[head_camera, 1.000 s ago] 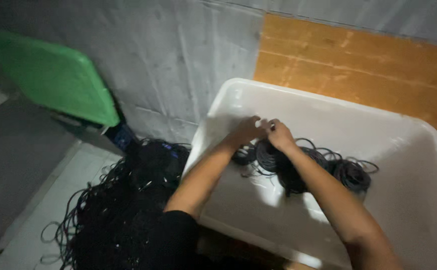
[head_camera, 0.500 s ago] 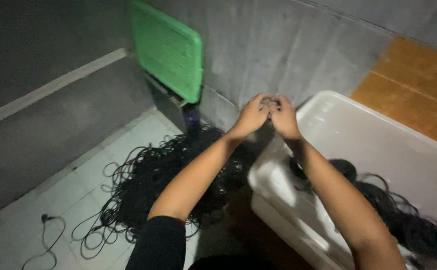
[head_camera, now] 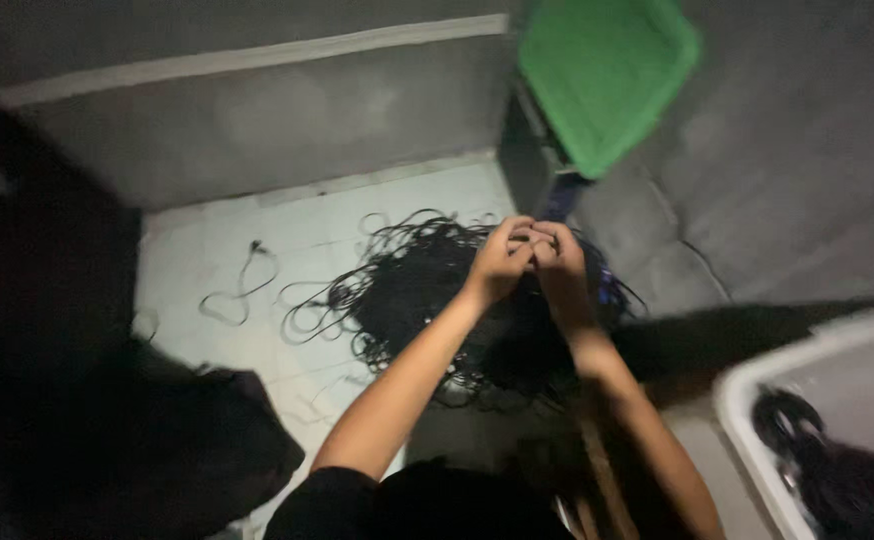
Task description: The person places coiled cables into a white bin, then picks up a cable from a large pile on the floor and wraps it around their hand to form a new coil.
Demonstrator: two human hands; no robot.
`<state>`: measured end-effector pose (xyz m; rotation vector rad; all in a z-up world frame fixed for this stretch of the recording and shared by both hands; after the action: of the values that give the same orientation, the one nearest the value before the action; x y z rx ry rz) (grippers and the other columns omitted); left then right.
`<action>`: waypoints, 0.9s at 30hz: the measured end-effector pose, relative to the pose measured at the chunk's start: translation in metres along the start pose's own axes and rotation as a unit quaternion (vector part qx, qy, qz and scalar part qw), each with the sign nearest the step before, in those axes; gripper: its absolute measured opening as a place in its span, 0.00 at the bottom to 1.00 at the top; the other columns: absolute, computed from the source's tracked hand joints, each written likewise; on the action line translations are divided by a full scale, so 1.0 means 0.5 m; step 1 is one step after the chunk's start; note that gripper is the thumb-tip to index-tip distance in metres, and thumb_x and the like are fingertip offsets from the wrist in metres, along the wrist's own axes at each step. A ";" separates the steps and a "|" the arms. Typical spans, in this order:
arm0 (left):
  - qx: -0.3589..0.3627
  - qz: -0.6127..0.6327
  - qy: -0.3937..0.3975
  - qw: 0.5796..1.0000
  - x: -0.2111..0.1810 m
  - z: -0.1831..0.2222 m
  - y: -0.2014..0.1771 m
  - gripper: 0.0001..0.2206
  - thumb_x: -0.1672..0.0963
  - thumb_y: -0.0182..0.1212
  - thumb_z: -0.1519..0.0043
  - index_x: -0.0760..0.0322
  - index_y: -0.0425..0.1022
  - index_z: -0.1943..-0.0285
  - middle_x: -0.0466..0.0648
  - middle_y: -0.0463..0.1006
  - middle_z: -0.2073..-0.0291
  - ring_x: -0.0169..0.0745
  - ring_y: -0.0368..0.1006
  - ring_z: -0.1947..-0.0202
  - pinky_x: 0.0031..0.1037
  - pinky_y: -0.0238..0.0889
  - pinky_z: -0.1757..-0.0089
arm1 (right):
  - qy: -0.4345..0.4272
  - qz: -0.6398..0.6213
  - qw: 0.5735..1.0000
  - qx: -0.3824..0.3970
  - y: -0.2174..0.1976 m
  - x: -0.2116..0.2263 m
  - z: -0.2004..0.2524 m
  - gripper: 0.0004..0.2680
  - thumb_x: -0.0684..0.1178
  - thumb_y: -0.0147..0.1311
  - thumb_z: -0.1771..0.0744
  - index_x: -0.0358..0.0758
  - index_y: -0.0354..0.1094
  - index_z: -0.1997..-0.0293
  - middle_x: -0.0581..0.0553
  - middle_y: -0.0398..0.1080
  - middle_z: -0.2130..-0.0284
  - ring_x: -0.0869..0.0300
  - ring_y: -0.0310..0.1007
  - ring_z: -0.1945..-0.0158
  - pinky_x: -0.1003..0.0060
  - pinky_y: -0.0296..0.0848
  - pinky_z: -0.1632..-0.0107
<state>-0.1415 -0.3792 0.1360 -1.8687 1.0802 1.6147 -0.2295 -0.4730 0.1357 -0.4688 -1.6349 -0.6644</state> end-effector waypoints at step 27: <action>-0.486 -0.153 -0.049 0.859 -0.088 0.201 -0.722 0.14 0.56 0.54 0.36 0.66 0.75 0.44 0.54 0.82 0.52 0.44 0.79 0.54 0.31 0.71 0.54 | 0.132 0.080 0.910 0.385 0.792 -0.241 -0.129 0.10 0.47 0.48 0.31 0.39 0.67 0.45 0.43 0.75 0.51 0.57 0.76 0.52 0.63 0.78 0.56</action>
<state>0.0798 -0.0759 0.0995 -2.3037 -0.2009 2.2144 0.0929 -0.2098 0.0860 0.0692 -1.4395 0.0719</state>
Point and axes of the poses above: each hand's wrist, its own z-axis away from the middle knuckle, its own y-axis out of the palm, x = y × z, the point moved 4 cm from there along -z, towards the middle knuckle
